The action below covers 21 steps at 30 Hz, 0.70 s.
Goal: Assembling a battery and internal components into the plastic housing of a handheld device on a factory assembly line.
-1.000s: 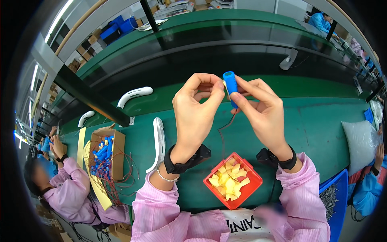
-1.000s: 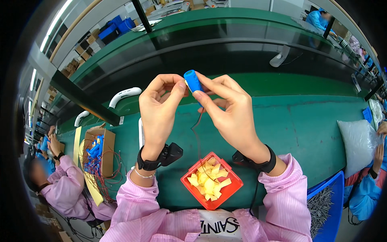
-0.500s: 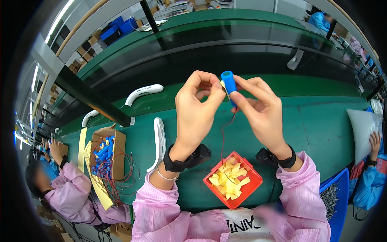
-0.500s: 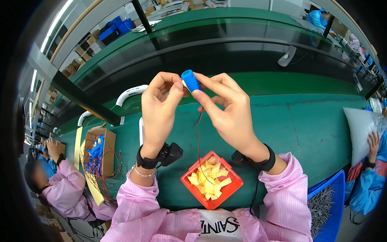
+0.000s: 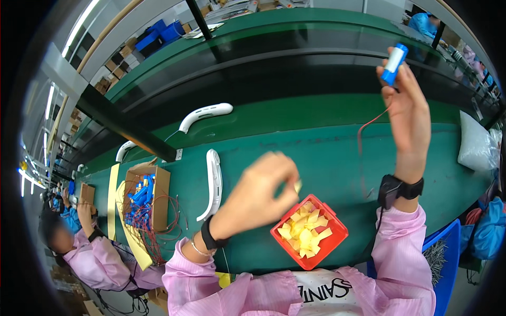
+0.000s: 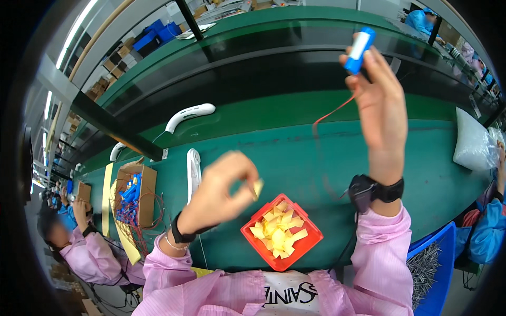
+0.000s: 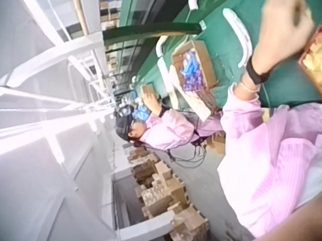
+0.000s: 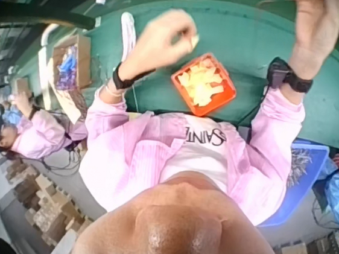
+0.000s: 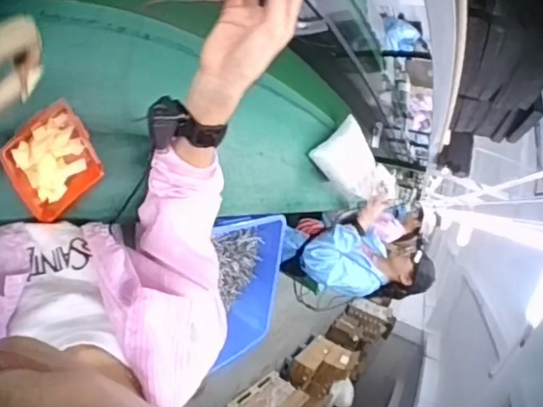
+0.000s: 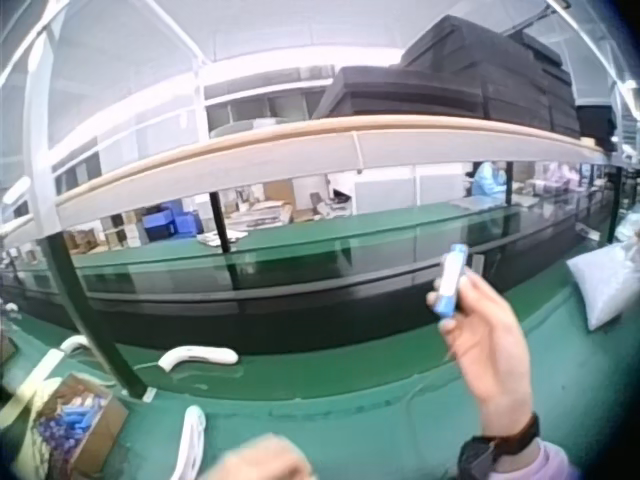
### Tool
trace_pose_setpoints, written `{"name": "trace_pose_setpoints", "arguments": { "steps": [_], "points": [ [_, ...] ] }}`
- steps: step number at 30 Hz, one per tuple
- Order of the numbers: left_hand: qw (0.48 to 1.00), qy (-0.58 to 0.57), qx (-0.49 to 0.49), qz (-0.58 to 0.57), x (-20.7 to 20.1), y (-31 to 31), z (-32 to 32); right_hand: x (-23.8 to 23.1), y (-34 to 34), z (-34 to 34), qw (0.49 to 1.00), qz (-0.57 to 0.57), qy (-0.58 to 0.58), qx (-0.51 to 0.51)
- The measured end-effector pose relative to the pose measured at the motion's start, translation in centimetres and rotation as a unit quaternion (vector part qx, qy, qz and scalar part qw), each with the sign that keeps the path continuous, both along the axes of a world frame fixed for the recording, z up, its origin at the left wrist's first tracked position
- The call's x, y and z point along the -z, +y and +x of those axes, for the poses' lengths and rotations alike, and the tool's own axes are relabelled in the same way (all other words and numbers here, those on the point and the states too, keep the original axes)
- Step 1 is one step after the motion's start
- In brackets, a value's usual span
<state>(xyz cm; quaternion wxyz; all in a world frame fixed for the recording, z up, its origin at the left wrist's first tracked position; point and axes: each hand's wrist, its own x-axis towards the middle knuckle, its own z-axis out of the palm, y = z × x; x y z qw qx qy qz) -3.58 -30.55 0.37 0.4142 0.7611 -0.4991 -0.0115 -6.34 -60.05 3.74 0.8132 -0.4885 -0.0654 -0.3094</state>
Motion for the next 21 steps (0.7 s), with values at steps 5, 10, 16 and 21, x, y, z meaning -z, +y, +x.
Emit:
{"name": "trace_pose_setpoints", "arguments": {
  "steps": [5,10,16,21],
  "points": [
    [0.970,-0.177,0.091,0.140,3.6,1.0,-2.5,0.0,-1.7,0.2,0.998,-0.007,0.027,0.055],
    [0.986,-0.130,0.062,0.082,2.6,0.1,2.2,-0.3,-1.2,-0.1,0.997,-0.017,0.049,0.052],
    [0.943,-0.226,-0.192,0.150,6.3,3.8,20.5,-0.7,-0.5,0.0,0.997,-0.035,0.064,0.036],
    [0.907,-0.152,-0.219,0.326,10.2,5.0,27.1,0.3,-0.1,0.1,0.987,-0.034,0.146,-0.053]
  ]
}}
